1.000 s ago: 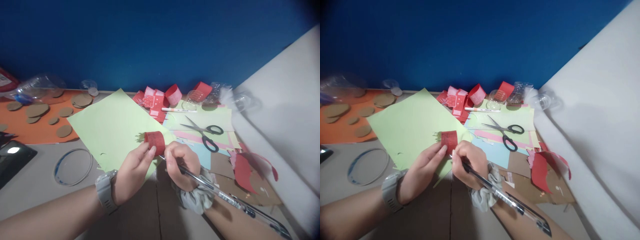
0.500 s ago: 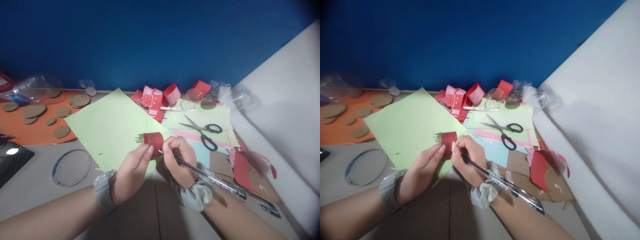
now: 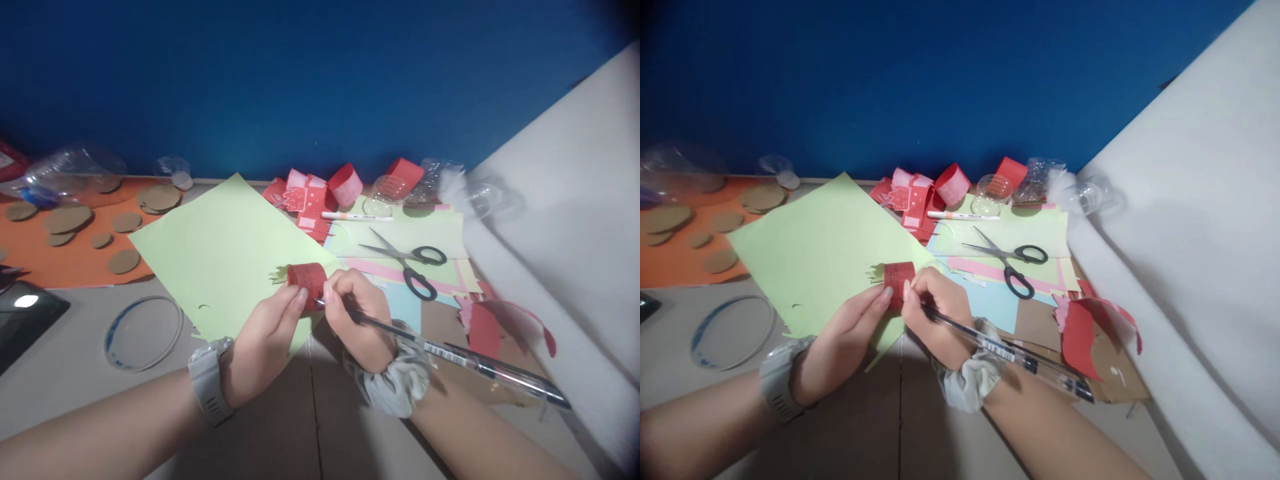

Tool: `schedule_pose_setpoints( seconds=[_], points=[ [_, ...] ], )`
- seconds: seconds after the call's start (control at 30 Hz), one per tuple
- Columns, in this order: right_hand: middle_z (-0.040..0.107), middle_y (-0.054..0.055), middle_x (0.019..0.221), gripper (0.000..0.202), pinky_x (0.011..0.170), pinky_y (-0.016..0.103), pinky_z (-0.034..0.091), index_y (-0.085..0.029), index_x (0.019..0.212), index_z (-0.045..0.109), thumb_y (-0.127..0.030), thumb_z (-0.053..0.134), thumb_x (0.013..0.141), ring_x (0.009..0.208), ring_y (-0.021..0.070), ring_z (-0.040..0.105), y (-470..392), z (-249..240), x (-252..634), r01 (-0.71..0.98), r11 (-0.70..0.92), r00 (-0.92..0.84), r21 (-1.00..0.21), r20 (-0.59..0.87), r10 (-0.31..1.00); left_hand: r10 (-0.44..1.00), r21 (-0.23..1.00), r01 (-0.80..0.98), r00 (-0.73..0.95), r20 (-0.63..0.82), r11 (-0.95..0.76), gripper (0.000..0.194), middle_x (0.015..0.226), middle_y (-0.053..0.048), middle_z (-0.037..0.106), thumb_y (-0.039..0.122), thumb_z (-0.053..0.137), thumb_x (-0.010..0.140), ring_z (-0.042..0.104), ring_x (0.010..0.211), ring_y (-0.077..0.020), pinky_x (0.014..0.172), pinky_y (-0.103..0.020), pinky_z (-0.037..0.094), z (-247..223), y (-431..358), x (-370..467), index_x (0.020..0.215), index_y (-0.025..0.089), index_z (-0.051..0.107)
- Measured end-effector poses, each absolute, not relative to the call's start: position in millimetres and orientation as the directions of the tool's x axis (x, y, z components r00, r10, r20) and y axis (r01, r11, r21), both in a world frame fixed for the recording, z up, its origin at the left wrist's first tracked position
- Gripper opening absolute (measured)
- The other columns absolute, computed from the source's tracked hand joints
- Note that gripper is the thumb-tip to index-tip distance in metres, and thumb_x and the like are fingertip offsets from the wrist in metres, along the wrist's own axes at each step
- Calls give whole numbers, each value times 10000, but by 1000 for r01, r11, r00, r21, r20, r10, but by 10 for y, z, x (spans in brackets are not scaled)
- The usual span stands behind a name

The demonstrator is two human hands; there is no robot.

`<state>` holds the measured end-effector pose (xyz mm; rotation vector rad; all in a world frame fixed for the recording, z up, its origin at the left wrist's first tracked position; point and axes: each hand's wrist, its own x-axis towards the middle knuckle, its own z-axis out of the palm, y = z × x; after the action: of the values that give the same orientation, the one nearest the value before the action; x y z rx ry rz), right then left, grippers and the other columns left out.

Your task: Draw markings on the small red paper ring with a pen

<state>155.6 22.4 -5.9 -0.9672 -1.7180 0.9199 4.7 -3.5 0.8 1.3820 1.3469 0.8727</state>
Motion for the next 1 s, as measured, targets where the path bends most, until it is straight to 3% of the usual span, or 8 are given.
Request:
schedule_pose_setpoints(
  seconds=[0.57,0.8,1.0],
  points=[
    [470,-47,674,212,531,252,336,-222,745,424,-192,511,935,547,97,389,214,-64,1545,203,335,-213,-920,292,932,981,959,264,131,-144,106,291,769,-3,597,312,394,994,576,900,-189,791,-265,432,14,-16,54,784,197,559],
    [466,-43,650,251,541,255,335,-216,691,402,-149,517,903,562,104,399,229,-56,1555,214,399,-273,-892,338,901,980,951,291,133,-150,107,299,806,-15,630,301,383,993,570,831,-183,803,-283,443,48,-17,56,798,187,579],
    [472,-38,674,211,539,258,347,-222,729,422,-173,512,914,560,108,403,223,-58,1552,207,357,-232,-911,309,922,981,958,263,124,-150,113,303,786,-20,638,300,397,991,596,910,-208,836,-294,449,47,-22,59,763,193,566]
  ],
)
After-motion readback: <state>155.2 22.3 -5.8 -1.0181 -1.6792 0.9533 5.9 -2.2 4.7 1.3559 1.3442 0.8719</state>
